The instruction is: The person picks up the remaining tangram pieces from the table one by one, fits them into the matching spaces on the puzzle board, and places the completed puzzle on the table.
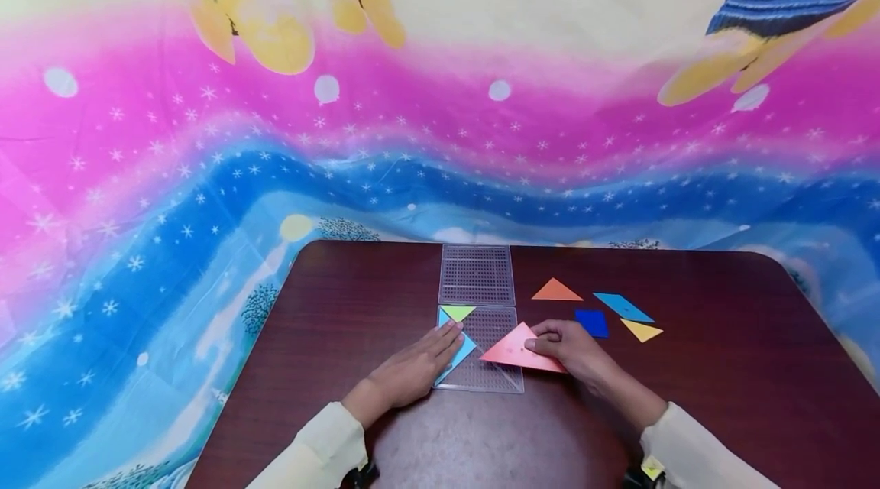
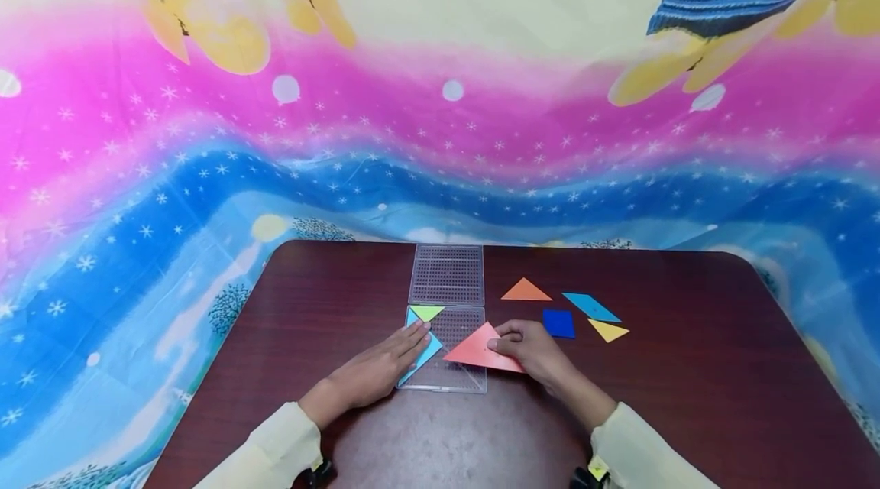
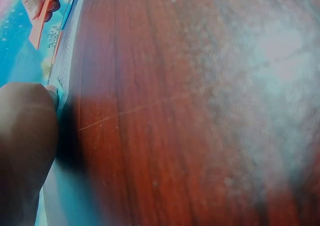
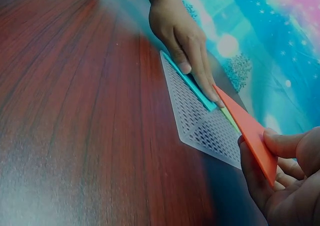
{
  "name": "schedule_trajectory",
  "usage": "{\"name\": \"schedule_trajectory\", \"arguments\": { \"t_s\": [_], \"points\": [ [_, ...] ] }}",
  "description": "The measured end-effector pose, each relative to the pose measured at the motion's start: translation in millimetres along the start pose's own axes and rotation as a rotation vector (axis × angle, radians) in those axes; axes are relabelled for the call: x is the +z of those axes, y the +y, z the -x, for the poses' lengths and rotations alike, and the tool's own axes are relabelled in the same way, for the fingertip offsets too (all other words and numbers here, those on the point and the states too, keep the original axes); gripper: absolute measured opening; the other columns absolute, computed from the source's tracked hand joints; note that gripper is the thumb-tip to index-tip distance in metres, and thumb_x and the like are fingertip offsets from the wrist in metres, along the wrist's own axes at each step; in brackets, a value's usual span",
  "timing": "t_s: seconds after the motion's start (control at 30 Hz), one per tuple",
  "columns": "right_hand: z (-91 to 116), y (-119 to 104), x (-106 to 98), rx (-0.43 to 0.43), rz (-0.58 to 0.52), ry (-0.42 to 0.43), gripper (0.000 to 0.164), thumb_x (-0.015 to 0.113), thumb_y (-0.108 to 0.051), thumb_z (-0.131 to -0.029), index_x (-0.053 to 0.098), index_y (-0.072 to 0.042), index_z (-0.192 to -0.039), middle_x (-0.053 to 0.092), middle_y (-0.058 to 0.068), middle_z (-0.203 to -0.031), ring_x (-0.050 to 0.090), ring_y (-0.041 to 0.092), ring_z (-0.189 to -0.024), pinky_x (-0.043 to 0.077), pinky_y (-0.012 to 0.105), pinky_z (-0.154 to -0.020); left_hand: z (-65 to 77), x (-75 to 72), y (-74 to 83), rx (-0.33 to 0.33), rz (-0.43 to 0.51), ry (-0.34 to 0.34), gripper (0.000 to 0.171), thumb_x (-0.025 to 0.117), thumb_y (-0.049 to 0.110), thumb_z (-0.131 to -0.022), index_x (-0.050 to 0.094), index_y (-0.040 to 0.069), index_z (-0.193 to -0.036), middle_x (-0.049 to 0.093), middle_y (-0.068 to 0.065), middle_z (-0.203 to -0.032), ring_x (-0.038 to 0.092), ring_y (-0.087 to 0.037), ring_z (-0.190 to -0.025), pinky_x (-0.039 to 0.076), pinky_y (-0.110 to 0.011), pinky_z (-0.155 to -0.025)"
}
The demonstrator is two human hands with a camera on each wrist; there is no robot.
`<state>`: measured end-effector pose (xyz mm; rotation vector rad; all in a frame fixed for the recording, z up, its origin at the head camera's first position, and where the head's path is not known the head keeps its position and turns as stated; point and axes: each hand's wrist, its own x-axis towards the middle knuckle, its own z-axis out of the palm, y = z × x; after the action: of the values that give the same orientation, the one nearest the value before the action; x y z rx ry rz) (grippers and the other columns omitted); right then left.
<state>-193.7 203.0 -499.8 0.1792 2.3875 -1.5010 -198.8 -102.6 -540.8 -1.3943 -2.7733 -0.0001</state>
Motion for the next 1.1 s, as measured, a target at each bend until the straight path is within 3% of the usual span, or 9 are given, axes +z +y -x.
{"name": "schedule_trajectory", "arguments": {
  "t_s": [0.7,1.1],
  "points": [
    [-1,-8,36,-0.027,0.038,-0.037,0.019,0.075,-0.019,-0.083,0.071,-0.008,-0.098,0.067,0.003,-0.084,0.058,0.017,-0.077,0.049,0.026,-0.064,2.3,0.0,0.4,-0.013,-0.013,-0.048,0.052,0.031,0.016,-0.105,0.016,0.009,-0.155,0.014,-0.009,-0.162,0.010,-0.024,-0.150,0.024,-0.037,-0.120],
    [-3,-12,48,-0.025,0.049,-0.069,0.021,0.076,-0.021,-0.082,0.072,-0.008,-0.097,0.067,0.003,-0.082,0.059,0.015,-0.074,0.050,0.026,-0.065,-0.9,-0.7,-1.6,-0.028,0.026,-0.045,0.050,0.025,0.021,-0.107,0.016,0.011,-0.155,0.013,-0.006,-0.162,0.010,-0.022,-0.150,0.022,-0.036,-0.120]
  ]
}}
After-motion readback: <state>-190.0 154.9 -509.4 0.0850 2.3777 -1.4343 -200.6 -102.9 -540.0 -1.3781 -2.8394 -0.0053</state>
